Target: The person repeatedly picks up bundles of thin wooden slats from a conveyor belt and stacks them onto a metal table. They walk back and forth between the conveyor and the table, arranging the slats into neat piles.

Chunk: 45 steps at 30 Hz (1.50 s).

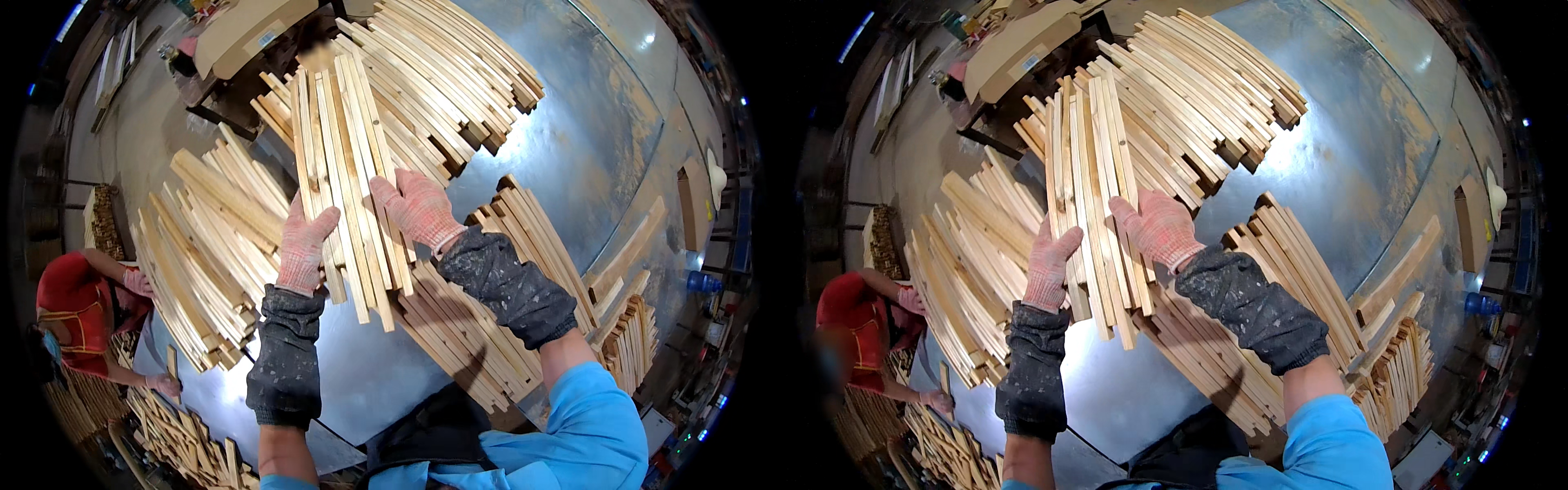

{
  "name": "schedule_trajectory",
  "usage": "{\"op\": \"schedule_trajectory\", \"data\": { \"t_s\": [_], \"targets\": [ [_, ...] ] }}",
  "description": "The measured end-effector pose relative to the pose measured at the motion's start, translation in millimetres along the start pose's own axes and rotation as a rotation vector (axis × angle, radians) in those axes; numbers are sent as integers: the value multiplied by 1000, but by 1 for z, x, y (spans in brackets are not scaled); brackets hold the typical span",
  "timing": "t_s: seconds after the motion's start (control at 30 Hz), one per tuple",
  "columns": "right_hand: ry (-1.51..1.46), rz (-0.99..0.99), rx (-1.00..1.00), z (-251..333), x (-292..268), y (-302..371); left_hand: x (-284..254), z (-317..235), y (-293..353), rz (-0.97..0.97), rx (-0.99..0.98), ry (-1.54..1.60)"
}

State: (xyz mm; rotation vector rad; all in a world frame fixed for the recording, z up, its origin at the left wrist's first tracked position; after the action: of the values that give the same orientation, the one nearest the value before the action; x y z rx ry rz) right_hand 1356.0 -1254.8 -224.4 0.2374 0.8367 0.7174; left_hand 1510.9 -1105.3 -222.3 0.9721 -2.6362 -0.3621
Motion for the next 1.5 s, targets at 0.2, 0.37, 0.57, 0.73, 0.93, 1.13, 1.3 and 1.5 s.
{"op": "schedule_trajectory", "data": {
  "t_s": [0.2,0.37,0.57,0.73,0.93,1.13,1.3,1.5],
  "targets": [
    [13,23,-326,-3,21,109,-26,-18,117,-36,58,-142],
    [-38,37,-365,1,38,218,-46,-24,235,-95,91,-131],
    [-55,169,-415,-11,77,344,-76,-10,392,-214,197,-36],
    [-50,290,-536,-17,128,467,-123,32,546,-387,319,-64],
    [-33,354,-747,-55,197,606,-149,64,724,-564,365,-114],
    [28,585,-819,-73,258,715,-170,112,871,-786,452,-69],
    [114,804,-915,-74,320,781,-177,134,968,-961,612,82],
    [-172,1413,-714,-93,400,860,-163,194,1079,-1541,406,-202]
  ]
}}
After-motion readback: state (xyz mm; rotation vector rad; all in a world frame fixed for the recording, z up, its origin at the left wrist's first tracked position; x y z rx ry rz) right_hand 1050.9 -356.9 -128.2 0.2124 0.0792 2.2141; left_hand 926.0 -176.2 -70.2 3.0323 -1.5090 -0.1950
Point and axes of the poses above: each hand's wrist, its own y-axis away from the middle knuckle, its own x-axis out of the palm, z = x × y, the point moved 5 cm from there along -y, towards the middle knuckle, and after that the axes turned 8 degrees about x, right-handed, at the moved point
